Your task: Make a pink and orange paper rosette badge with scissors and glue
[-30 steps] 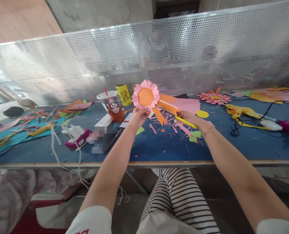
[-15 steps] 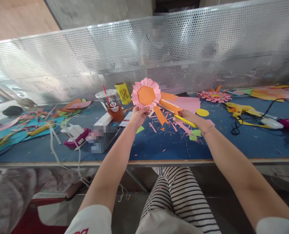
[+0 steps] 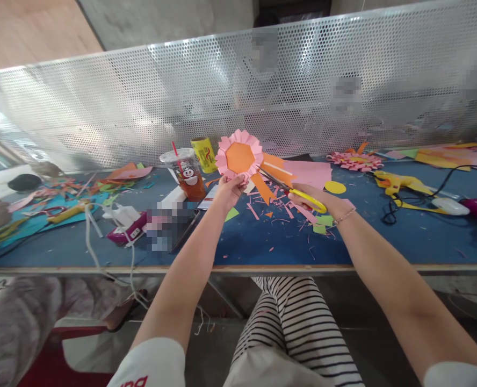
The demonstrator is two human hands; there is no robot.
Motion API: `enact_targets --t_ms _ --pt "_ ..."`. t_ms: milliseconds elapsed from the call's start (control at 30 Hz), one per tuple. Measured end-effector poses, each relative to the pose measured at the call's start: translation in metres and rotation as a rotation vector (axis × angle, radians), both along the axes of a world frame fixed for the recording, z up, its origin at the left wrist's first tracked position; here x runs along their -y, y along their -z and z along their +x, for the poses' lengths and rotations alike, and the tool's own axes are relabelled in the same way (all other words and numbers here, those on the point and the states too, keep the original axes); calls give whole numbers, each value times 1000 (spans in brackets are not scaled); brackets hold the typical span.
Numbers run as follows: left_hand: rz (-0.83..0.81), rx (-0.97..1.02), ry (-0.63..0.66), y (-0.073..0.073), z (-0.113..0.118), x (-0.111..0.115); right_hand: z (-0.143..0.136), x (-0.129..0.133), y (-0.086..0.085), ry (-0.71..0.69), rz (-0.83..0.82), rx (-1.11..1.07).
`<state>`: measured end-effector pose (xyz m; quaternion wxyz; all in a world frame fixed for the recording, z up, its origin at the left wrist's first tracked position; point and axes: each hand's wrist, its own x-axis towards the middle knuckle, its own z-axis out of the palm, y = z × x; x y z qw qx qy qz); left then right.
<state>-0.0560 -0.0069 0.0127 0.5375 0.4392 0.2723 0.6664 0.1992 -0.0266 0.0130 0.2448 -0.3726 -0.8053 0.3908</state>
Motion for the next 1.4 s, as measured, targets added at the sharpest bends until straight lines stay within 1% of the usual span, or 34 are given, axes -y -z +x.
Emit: enact_targets --t_ms 100,233,367,567,667,767,967,1067,1133,1200,1267,1333,1400 --pt "-1 -23 15 1 2 1 1 -2 1 -17 -12 -2" --pt "-37 -38 7 1 6 4 -1 -2 0 22 -70 4" --pt "-33 -29 42 0 6 5 -2 -2 -1 51 -63 0" --pt "-21 32 1 -4 1 2 1 -2 3 19 42 -36" --pt "-40 46 4 -4 0 2 1 -3 6 -5 79 -39" --pt "-48 57 19 -4 1 2 2 -4 7 -30 77 -41" --pt "-98 154 70 -7 -1 3 5 -3 6 -88 4 -39" --pt "-93 208 94 -8 -3 2 7 -5 5 -88 22 -27" --pt "-87 230 67 -8 -5 1 9 -11 5 -47 90 47" --pt "-90 245 15 -8 -7 -1 12 -18 6 40 215 186" --pt "-90 247 -18 -8 -7 -2 16 -27 11 191 342 367" --pt "-86 237 -14 -7 -7 -2 21 -36 18 360 430 519" --pt "-88 203 2 -6 -5 -1 24 -41 24 490 509 555"
